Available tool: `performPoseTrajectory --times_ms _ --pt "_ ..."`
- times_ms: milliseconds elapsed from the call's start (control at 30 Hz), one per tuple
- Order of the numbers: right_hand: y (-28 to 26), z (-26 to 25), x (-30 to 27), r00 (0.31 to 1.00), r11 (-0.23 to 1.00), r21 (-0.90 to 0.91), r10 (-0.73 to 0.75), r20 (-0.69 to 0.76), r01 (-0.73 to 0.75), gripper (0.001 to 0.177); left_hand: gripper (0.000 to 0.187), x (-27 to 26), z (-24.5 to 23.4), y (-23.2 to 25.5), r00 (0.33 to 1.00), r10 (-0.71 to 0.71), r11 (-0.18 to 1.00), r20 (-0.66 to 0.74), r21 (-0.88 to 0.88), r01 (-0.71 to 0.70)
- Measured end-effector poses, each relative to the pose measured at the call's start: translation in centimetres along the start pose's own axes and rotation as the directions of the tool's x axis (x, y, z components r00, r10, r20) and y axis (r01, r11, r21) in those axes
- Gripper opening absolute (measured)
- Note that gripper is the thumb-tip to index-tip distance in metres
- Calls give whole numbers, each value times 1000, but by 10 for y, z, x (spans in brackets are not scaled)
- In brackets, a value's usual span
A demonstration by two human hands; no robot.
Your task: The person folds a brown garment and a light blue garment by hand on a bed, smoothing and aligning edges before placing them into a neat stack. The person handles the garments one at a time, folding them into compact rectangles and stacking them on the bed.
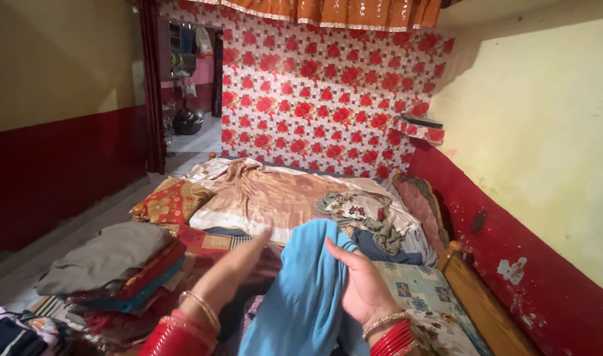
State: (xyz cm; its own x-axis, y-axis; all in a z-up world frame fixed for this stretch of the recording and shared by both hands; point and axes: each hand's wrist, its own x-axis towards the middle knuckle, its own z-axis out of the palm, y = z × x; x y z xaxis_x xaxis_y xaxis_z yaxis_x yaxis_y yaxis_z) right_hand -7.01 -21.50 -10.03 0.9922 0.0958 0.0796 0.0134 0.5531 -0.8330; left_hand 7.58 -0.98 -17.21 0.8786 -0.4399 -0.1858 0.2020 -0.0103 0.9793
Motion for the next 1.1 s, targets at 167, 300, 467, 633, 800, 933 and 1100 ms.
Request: performPoseTrajectory --times_ms 167,300,467,633,800,933,1100 --pt "6 -8 6 998 993 -115 0 -55 -7 26 52 -39 38 11 977 212 956 -39 216 -199" --pt "6 -18 8 972 938 -345 -57 -228 -26 24 59 -49 43 12 877 426 806 -223 533 -257" --pt "-6 -40 -2 929 939 -344 -132 -347 5 17 40 -57 27 -2 935 273 942 -227 -132 -307" --pt "-7 -29 -4 949 985 -142 -137 -285 99 15 58 -74 27 -13 985 75 790 157 -611 37" --pt "-11 1 -4 975 983 -163 -119 -186 89 24 95 -85 37 -24 909 -224 811 351 -450 373" --pt "-17 20 -3 995 970 -232 -91 -47 77 27 86 -79 57 -44 885 -161 799 437 -469 377" --pt "-37 33 -2 992 967 -228 -123 -34 112 29 77 -73 65 -60 842 -163 813 514 -413 410"
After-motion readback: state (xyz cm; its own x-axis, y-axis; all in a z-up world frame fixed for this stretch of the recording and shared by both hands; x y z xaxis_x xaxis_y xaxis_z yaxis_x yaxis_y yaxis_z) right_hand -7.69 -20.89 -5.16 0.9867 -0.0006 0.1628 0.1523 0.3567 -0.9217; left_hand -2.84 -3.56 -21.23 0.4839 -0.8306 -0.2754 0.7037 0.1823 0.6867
